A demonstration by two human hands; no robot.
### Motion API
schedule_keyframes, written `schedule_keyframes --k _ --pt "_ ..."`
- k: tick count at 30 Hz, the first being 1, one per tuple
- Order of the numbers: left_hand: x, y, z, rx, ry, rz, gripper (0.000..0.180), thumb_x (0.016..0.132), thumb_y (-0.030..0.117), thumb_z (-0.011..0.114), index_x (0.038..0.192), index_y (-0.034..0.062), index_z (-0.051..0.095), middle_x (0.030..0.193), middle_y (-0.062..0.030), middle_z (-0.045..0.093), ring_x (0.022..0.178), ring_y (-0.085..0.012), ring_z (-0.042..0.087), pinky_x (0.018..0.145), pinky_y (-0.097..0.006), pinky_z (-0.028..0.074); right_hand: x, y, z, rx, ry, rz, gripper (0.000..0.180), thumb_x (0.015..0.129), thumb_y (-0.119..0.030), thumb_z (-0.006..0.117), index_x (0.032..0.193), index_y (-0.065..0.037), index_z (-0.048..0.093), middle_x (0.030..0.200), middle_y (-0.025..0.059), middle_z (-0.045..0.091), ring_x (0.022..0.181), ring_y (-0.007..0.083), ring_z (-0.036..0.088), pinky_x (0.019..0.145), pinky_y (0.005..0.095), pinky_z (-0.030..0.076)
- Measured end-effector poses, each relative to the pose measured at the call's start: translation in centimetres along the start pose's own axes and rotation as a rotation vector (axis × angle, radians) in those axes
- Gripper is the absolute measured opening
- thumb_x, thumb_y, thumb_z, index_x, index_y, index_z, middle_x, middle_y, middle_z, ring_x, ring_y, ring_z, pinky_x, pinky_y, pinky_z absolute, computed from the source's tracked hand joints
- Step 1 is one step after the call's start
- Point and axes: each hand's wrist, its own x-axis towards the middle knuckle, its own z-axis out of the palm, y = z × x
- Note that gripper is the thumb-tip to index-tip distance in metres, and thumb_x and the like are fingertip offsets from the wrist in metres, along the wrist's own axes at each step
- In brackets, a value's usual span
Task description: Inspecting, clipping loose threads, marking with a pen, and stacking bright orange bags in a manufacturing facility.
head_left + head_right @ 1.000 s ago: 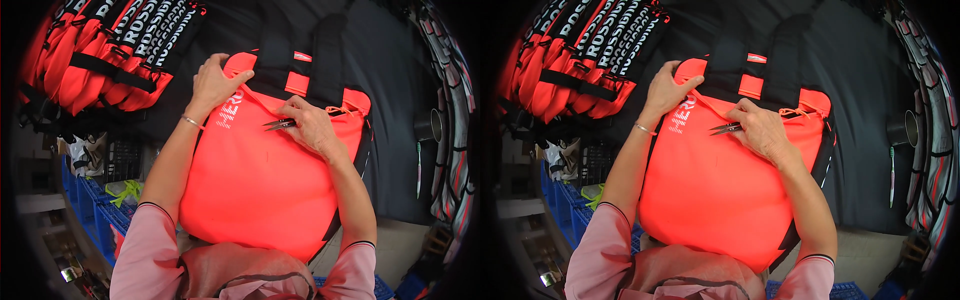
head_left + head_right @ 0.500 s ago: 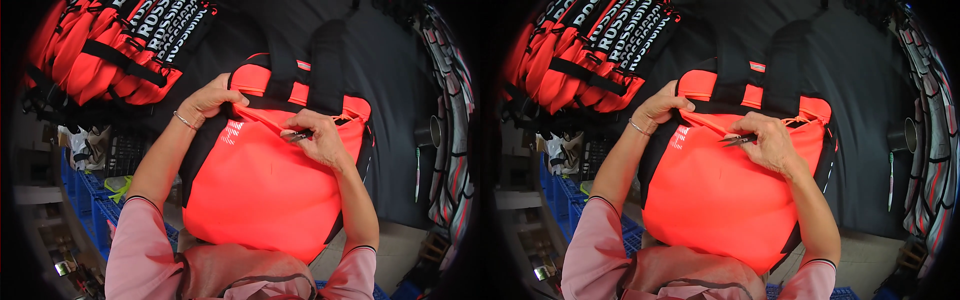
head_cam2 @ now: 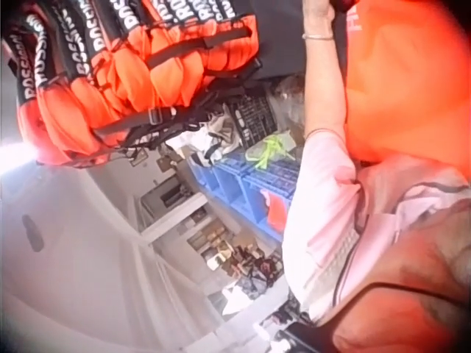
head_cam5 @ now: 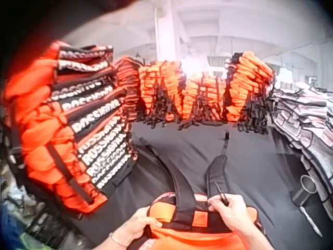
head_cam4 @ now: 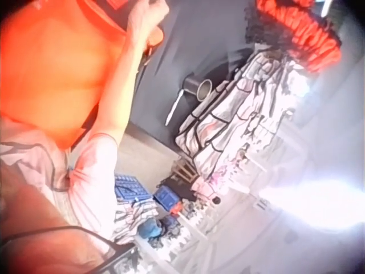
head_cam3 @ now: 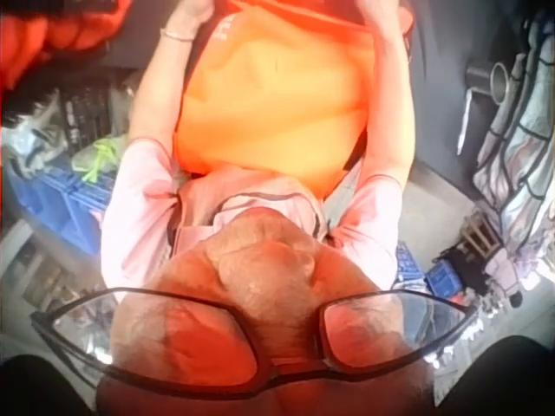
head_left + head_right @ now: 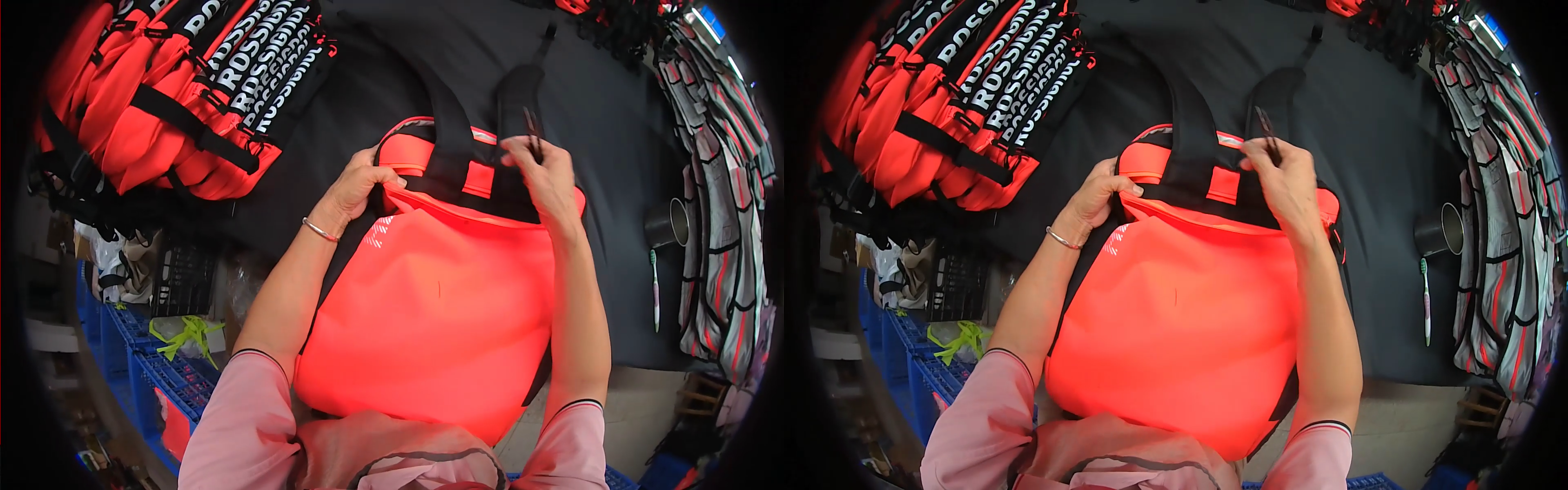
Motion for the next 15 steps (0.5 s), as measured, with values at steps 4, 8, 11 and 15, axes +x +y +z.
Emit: schedule_keyframes --k 4,8,11,15 --pt "-0.1 -0.9 1.7 0.324 0.232 0.371 0.062 0.074 0.0 0.063 0.134 -0.0045 0.049 0.125 -0.018 0.057 0.107 -0.0226 0.059 0.095 -0.032 0.045 5.5 3.5 3.9 -0.136 -0.011 -0.027 0.03 0.093 -0.028 0.061 0.095 0.0 0.07 0.079 0.0038 0.068 0.057 0.0087 0.048 0.053 0.0261 0.039" --pt "-1.4 0.0 4.7 1.171 0.398 0.961 0.048 0.083 0.004 0.057 0.131 -0.0011 0.054 0.132 -0.0201 0.054 0.114 -0.0333 0.056 0.104 -0.04 0.039 10.0 5.9 5.2 0.042 -0.003 0.212 0.032 0.094 -0.033 0.062 0.078 -0.005 0.059 0.061 -0.003 0.045 0.048 0.0076 0.04 0.041 0.0254 0.03" --pt "-2.2 0.7 3.8 1.301 0.282 1.09 0.033 0.087 0.004 0.052 0.118 0.0009 0.063 0.123 -0.0169 0.06 0.113 -0.0358 0.055 0.105 -0.043 0.037 9.2 1.3 5.8 0.379 -0.056 0.387 0.025 0.091 -0.029 0.068 0.083 -0.006 0.06 0.062 -0.0051 0.044 0.048 0.0048 0.036 0.039 0.0217 0.027" --pt "-0.3 0.8 3.1 0.935 0.392 0.86 0.027 0.096 0.016 0.046 0.104 0.0025 0.068 0.103 -0.0135 0.068 0.104 -0.0316 0.059 0.095 -0.039 0.044 4.8 -2.2 4.1 0.549 0.175 0.191 0.019 0.088 -0.022 0.071 0.095 -0.006 0.064 0.062 -0.0094 0.043 0.046 0.0015 0.033 0.04 0.0199 0.025"
